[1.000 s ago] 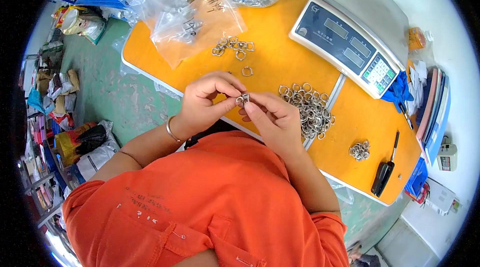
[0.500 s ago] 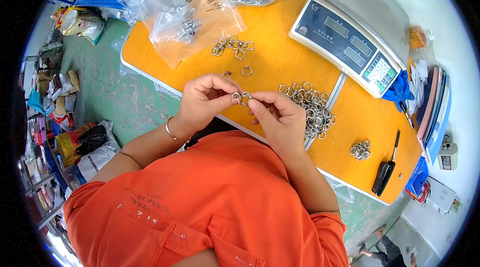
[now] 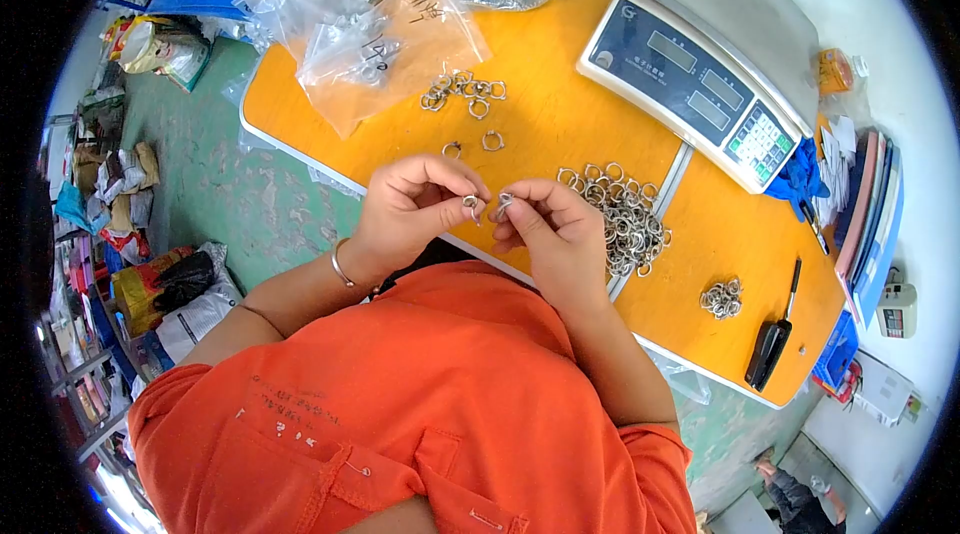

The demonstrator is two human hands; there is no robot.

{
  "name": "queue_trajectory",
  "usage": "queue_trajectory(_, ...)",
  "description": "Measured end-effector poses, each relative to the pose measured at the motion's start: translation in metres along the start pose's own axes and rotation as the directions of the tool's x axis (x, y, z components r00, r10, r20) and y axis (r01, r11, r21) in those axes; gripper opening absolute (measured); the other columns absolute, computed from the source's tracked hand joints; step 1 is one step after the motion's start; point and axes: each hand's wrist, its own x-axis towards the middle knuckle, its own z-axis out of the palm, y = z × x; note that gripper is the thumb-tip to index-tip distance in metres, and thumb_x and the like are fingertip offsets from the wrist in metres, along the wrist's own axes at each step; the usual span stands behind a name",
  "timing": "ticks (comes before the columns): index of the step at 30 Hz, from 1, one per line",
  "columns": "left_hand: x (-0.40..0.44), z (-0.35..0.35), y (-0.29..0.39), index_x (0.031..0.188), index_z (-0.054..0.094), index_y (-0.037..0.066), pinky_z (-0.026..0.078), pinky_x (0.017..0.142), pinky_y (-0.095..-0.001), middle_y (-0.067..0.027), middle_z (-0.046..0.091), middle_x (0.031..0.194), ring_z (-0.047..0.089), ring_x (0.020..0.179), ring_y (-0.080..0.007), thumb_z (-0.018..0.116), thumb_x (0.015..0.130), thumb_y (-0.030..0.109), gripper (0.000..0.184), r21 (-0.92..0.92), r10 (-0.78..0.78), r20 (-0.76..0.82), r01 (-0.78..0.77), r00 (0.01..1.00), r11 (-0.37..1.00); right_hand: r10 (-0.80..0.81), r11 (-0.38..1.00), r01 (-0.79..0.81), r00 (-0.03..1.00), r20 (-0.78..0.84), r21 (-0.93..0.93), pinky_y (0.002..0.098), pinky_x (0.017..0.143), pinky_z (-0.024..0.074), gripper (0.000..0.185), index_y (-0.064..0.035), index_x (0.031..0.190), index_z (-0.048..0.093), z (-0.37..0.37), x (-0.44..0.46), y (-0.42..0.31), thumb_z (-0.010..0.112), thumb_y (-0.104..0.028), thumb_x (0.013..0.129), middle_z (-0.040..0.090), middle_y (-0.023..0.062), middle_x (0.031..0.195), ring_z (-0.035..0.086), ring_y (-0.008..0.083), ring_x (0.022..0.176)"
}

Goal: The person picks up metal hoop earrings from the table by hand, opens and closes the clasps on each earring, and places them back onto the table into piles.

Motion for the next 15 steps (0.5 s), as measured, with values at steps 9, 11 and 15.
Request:
queue_trajectory(9, 0.0008, 0.0006, -0.0049, 0.087, 0.060, 0.000, 0.049, 0.072, -0.0246, -0.0111, 0.062, 0.096, 0.059, 0.083, -0.0125, 0.062, 0.080, -0.005, 0.009, 0.153, 0.075, 0.023, -0.078, 0.997, 0.985, 0.239, 0.857, -0.316, 0.944, 0.230, 0.408, 0.0255, 0.053, 0.0497, 0.011, 0.0007, 0.096, 0.059, -0.0070, -0.0007, -0.0007, 0.054, -0.006, 0.088, 0.060, 0.0067, 0.078, 0.055, 0.0118, 0.063)
queue_trajectory(11, 0.0016, -0.0001, -0.0012, 0.087, 0.060, 0.000, 0.049, 0.071, -0.0241, -0.0109, 0.063, 0.095, 0.059, 0.082, -0.0121, 0.062, 0.080, -0.005, 0.009, 0.224, 0.087, 0.048, -0.095, 0.995, 0.970, 0.262, 0.844, -0.339, 0.937, 0.232, 0.416, 0.0260, 0.053, 0.0492, 0.011, 0.0008, 0.096, 0.059, -0.0080, -0.0013, -0.0010, 0.055, -0.006, 0.088, 0.060, 0.0066, 0.078, 0.055, 0.0119, 0.063)
queue_trajectory(15, 0.0006, 0.0010, -0.0042, 0.086, 0.060, 0.000, 0.048, 0.068, -0.0226, -0.0102, 0.063, 0.095, 0.059, 0.079, -0.0105, 0.063, 0.080, -0.004, 0.008, 0.175, 0.083, 0.043, -0.089, 0.996, 0.980, 0.269, 0.823, -0.365, 0.925, 0.268, 0.435, 0.0262, 0.052, 0.0488, 0.012, 0.0007, 0.096, 0.059, -0.0110, -0.0008, -0.0002, 0.056, -0.007, 0.088, 0.060, 0.0065, 0.077, 0.055, 0.0118, 0.062)
